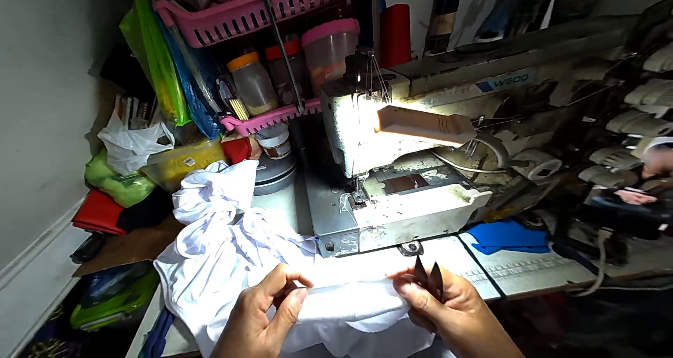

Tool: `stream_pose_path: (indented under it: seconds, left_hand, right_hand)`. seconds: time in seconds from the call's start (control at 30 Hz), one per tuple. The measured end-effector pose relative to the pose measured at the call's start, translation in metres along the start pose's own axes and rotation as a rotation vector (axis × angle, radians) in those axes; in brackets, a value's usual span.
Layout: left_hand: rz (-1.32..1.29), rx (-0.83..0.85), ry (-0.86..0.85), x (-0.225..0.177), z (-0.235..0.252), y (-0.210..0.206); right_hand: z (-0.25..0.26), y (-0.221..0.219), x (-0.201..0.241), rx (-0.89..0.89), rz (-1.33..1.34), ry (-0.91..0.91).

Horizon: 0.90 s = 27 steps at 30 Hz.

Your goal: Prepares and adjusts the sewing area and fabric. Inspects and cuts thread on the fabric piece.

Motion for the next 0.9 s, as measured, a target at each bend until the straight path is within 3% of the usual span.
stream_pose_path:
  seconds: [0.1,0.23,0.43,0.6,0.77,0.9]
  left_hand:
    - [0.020,0.023,-0.091,-0.018,-0.002,0.000]
    - [0.188,-0.040,-0.062,-0.033,-0.003,0.004]
    - [0.530,-0.154,-0.066,-0.041,0.005,0.016]
    - [0.182,-0.113,0.027,0.013,0.058,0.001]
    - [0.384,0.058,0.250,0.047,0.131,-0.026]
    - [0.327,0.080,0.258,0.067,0.159,-0.030]
  right_hand:
    - [0.002,-0.012,0.023,0.075,-0.229,0.159]
    - [0.000,-0.015,0.039,-0.050,-0.583,0.221]
    - [0.000,-0.009,0.043,-0.145,-0.636,0.204]
    - [0.005,0.002,0.008,-0.102,-0.510,0.051]
    - [0.014,0.028,-0.050,-0.121,-0.404,-0.299]
    - [0.026,0.042,-0.072,-0.190,-0.201,-0.529]
Point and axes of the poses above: each hand's wrist, its own z-axis towards the middle knuckle, its own y-axis out of the back of the hand, x = y × z, the point moved 10 cm from there along z, towards the middle knuckle, and after that the axes turned 7 degrees about x, right-handed, at the moved point
